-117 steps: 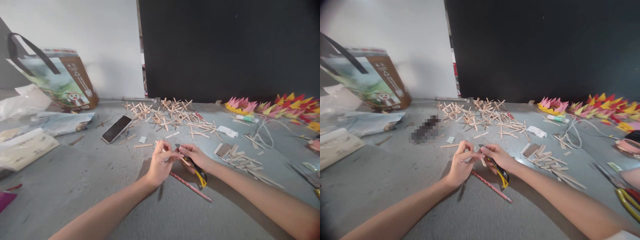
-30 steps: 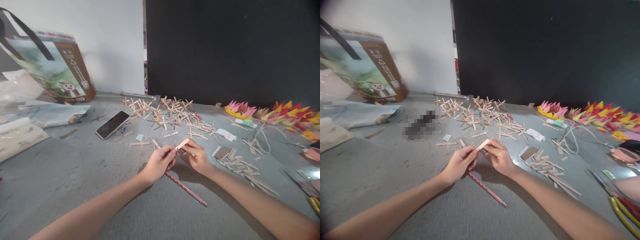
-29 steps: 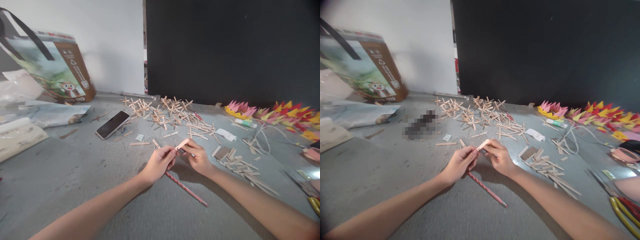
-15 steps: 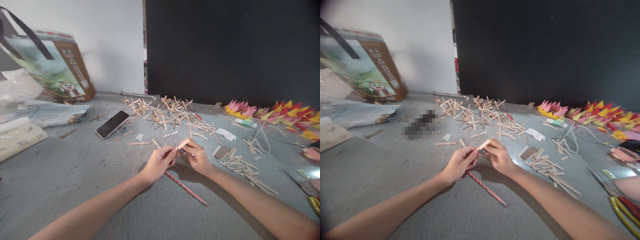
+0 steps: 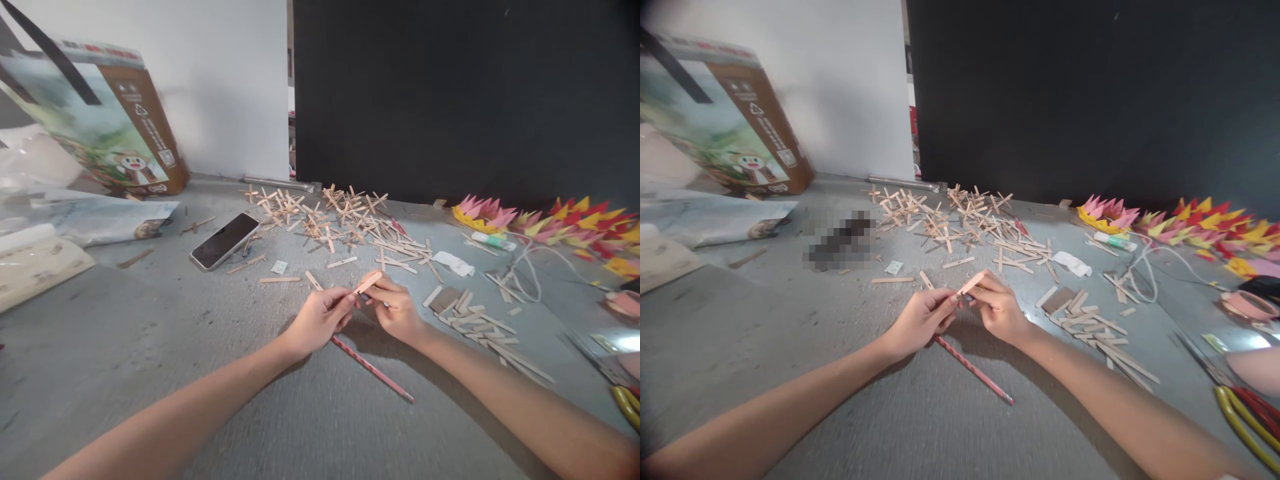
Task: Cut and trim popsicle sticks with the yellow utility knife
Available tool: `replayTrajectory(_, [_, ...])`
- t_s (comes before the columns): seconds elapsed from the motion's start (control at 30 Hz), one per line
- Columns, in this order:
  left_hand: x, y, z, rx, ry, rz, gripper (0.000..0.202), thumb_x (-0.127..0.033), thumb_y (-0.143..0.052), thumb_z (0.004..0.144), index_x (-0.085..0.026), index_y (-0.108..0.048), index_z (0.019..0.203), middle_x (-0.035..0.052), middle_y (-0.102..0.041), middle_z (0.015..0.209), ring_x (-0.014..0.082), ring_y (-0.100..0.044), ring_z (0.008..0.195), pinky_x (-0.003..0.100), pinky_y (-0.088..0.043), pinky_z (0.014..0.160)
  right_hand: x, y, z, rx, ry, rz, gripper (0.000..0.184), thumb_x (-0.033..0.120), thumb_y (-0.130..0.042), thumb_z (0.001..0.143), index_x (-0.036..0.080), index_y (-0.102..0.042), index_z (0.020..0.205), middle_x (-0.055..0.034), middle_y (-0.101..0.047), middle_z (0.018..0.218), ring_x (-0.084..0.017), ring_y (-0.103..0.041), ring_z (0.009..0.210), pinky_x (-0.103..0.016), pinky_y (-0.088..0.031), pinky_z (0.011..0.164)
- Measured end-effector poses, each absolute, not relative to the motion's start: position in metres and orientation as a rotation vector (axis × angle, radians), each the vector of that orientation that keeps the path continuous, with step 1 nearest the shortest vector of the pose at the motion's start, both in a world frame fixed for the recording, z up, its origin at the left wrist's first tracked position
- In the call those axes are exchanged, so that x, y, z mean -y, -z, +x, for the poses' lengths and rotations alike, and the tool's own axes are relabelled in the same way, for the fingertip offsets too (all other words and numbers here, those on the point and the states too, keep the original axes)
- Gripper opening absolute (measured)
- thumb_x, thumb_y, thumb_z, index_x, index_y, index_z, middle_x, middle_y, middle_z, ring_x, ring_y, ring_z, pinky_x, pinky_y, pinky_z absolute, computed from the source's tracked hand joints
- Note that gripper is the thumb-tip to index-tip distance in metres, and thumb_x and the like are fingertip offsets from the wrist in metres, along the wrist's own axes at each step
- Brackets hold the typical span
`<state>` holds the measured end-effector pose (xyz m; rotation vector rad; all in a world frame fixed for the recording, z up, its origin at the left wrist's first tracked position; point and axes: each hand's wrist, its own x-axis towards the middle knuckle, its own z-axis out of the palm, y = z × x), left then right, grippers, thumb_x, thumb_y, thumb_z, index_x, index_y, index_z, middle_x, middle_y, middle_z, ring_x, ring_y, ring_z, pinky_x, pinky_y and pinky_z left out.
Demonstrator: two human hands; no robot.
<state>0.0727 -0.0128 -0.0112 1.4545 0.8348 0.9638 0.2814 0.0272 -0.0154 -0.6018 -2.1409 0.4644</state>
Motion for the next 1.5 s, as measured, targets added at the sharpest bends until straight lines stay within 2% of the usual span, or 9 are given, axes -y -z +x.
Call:
replayTrajectory(0.17, [0.0139, 0.0091, 0.0738, -0.813, -0.971, 1.384, 0.044, -0.057, -0.052, 0.100, -0.016, -0.061, 0.088, -0.0046, -0.047, 0.062, 0.0072, -0.034, 0.052, 0.020, -0.027, 0.049, -0.0281, 0.0173, 0.2823, 2.131, -0.487, -0.596, 0.047, -0.002, -0.042, 0.094, 0.027, -0.072, 0.117, -0.0084, -0.068, 0.101, -0.023, -0.060, 0.095, -0.032, -0.056, 0.068])
replayTrajectory(0.47, [0.0130, 0.0101, 0.0747, -0.815, -0.981, 1.458, 0.043, -0.054, -0.052, 0.101, -0.015, -0.064, 0.090, -0.0046, -0.045, 0.061, 0.0077, -0.034, 0.053, 0.021, -0.027, 0.050, -0.0266, 0.0185, 0.2813, 2.133, -0.424, -0.571, 0.045, -0.002, -0.045, 0.093, 0.026, -0.073, 0.115, -0.0094, -0.068, 0.102, -0.024, -0.061, 0.096, -0.034, -0.057, 0.068])
replayTrajectory(0.77, [0.0133, 0.0125, 0.0760, -0.818, -0.969, 1.378, 0.046, -0.060, -0.053, 0.099, -0.016, -0.061, 0.087, -0.0039, -0.050, 0.062, 0.0068, -0.032, 0.050, 0.020, -0.025, 0.048, -0.0276, 0.0202, 0.2829, 2.126, -0.464, -0.604, 0.046, -0.001, -0.043, 0.094, 0.027, -0.072, 0.116, -0.0087, -0.067, 0.101, -0.023, -0.060, 0.096, -0.032, -0.056, 0.064])
replayTrajectory(0.97, [0.0113, 0.0140, 0.0760, -0.839, -0.996, 1.446, 0.043, -0.055, -0.053, 0.100, -0.016, -0.063, 0.088, -0.0047, -0.045, 0.062, 0.0078, -0.034, 0.053, 0.021, -0.026, 0.050, -0.0259, 0.0187, 0.2797, 2.131, -0.346, -0.583, 0.037, 0.002, -0.046, 0.097, 0.025, -0.072, 0.110, -0.0106, -0.069, 0.104, -0.025, -0.062, 0.098, -0.041, -0.058, 0.077])
replayTrajectory(1.2, [0.0114, 0.0151, 0.0754, -0.797, -0.990, 1.392, 0.044, -0.056, -0.053, 0.100, -0.015, -0.062, 0.088, -0.0051, -0.044, 0.062, 0.0073, -0.031, 0.052, 0.021, -0.024, 0.050, -0.0278, 0.0174, 0.2817, 2.138, -0.385, -0.577, 0.044, 0.001, -0.041, 0.098, 0.027, -0.071, 0.118, -0.0097, -0.067, 0.101, -0.024, -0.060, 0.097, -0.035, -0.057, 0.067])
replayTrajectory(1.37, [0.0100, 0.0179, 0.0755, -0.805, -1.008, 1.422, 0.042, -0.053, -0.053, 0.102, -0.015, -0.062, 0.086, -0.0046, -0.044, 0.063, 0.0072, -0.032, 0.054, 0.021, -0.024, 0.051, -0.0251, 0.0183, 0.2775, 2.126, -0.341, -0.593, 0.039, 0.002, -0.045, 0.098, 0.025, -0.071, 0.114, -0.0102, -0.068, 0.104, -0.024, -0.061, 0.096, -0.037, -0.058, 0.072])
replayTrajectory(1.5, [0.0105, 0.0166, 0.0748, -0.778, -1.010, 1.387, 0.041, -0.053, -0.054, 0.102, -0.015, -0.063, 0.090, -0.0049, -0.043, 0.064, 0.0069, -0.031, 0.054, 0.020, -0.024, 0.051, -0.0250, 0.0180, 0.2779, 2.127, -0.388, -0.586, 0.041, 0.002, -0.042, 0.099, 0.025, -0.070, 0.118, -0.0102, -0.068, 0.105, -0.024, -0.061, 0.098, -0.036, -0.058, 0.071])
